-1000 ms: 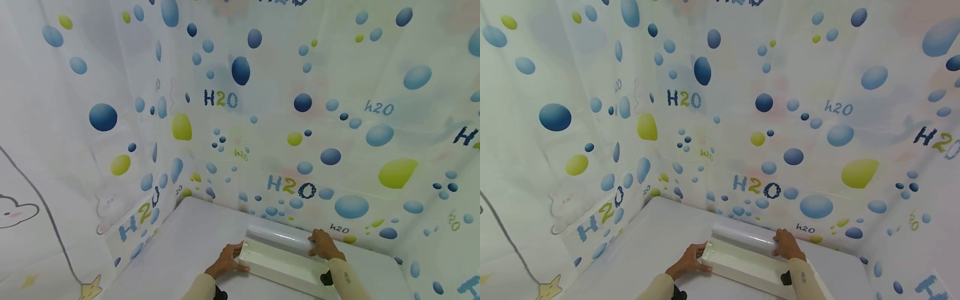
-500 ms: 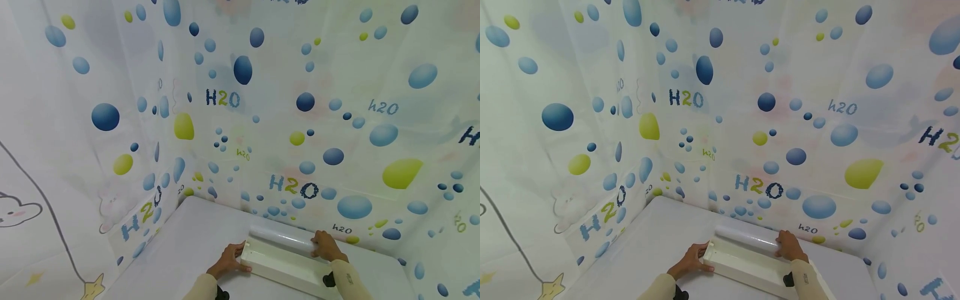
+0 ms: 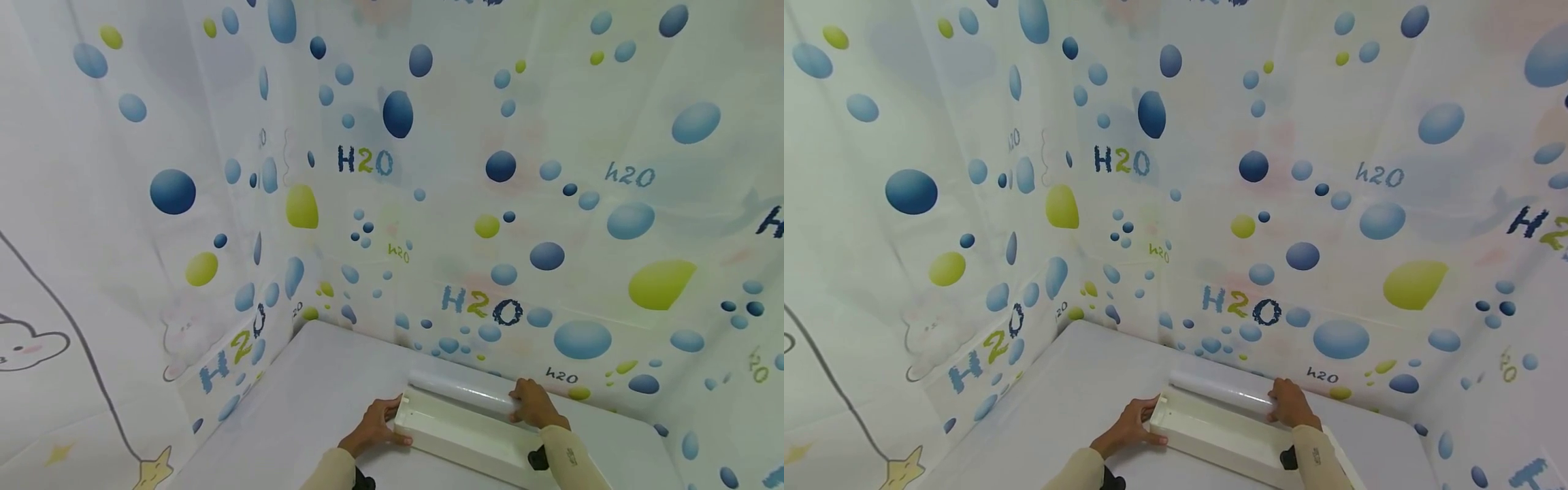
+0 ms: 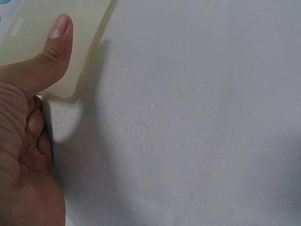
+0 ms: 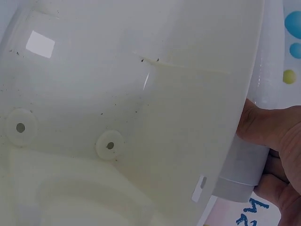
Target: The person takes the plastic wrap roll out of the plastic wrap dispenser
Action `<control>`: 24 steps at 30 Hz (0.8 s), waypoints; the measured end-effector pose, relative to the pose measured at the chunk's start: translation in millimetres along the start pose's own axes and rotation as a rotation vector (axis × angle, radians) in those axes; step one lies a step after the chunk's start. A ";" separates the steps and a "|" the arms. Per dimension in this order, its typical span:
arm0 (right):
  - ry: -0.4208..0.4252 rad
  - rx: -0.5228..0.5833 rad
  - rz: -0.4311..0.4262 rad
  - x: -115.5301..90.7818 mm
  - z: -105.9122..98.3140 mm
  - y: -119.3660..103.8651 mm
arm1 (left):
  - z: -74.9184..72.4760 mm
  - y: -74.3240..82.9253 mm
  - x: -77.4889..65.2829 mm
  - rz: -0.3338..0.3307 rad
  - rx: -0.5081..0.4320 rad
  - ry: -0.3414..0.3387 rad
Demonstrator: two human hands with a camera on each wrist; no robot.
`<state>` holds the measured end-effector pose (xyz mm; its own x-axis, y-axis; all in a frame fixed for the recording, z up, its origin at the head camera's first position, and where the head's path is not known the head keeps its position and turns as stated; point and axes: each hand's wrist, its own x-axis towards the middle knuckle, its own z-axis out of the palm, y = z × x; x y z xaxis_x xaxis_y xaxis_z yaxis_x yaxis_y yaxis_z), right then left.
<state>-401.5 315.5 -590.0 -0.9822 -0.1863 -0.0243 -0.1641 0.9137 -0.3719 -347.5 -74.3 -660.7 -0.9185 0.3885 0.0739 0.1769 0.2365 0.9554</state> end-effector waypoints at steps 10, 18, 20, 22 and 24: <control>-0.008 -0.001 -0.020 4.4 4.8 5.0 | -1.9 -12.9 4.4 0.002 0.030 0.000; 0.008 -0.008 -0.008 7.0 13.1 15.2 | -1.5 -29.3 9.7 0.027 0.009 0.008; 0.007 0.000 -0.003 6.3 15.4 17.8 | -0.6 -28.9 9.0 0.035 0.023 0.005; 0.007 0.006 -0.013 5.6 17.1 19.7 | -0.2 -27.7 8.4 0.026 0.023 0.006; 0.013 0.009 -0.034 5.6 18.7 22.0 | 0.0 -25.9 8.3 0.022 0.026 0.014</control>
<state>-408.9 327.9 -615.6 -0.9771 -0.2129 0.0003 -0.1970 0.9037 -0.3802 -359.7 -77.3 -684.9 -0.9190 0.3815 0.0990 0.2063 0.2515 0.9456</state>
